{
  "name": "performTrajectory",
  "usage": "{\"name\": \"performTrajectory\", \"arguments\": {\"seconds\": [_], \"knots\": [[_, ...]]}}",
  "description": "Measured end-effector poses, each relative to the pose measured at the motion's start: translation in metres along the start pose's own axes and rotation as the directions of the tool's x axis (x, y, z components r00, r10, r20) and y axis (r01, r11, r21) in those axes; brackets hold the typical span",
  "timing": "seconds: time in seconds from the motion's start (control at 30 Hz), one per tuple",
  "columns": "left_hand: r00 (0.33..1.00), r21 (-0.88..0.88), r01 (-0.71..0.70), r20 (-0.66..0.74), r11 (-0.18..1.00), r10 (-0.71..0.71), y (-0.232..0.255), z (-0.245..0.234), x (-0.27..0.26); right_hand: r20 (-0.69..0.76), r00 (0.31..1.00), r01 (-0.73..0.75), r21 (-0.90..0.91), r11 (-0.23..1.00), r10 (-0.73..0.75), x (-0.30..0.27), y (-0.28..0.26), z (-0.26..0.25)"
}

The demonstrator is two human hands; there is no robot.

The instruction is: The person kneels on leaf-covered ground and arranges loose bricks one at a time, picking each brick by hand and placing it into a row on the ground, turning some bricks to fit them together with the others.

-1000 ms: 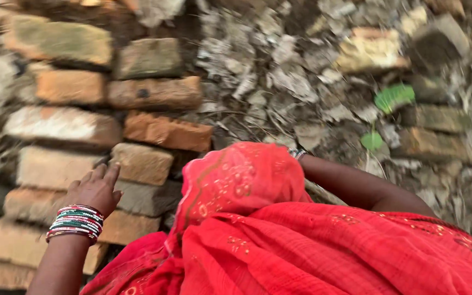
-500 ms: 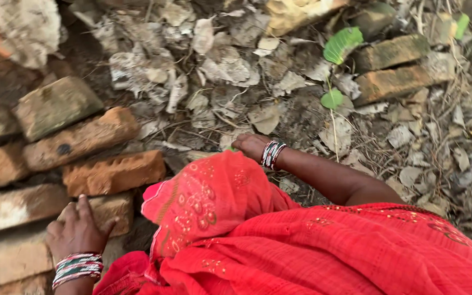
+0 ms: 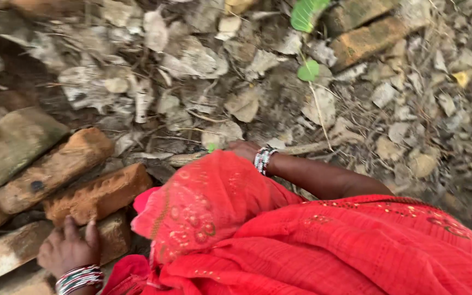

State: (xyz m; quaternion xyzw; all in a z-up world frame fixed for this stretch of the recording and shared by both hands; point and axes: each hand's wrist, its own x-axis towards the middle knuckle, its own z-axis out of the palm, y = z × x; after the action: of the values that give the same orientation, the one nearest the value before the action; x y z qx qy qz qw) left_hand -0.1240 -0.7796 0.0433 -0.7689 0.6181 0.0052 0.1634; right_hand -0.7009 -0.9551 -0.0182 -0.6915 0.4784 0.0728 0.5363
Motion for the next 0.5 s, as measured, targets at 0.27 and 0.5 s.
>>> {"name": "performTrajectory", "arguments": {"seconds": [0.27, 0.5], "knots": [[0.967, -0.195, 0.225, -0.078, 0.955, -0.244, 0.028, -0.05, 0.012, 0.108, 0.955, 0.293, -0.47, 0.833, -0.275, 0.083, -0.103, -0.059], [0.806, -0.295, 0.571, 0.023, 0.766, -0.592, 0.049, -0.071, 0.027, -0.013, 0.916, 0.318, -0.586, 0.745, -0.401, 0.18, -0.261, -0.104]]}}
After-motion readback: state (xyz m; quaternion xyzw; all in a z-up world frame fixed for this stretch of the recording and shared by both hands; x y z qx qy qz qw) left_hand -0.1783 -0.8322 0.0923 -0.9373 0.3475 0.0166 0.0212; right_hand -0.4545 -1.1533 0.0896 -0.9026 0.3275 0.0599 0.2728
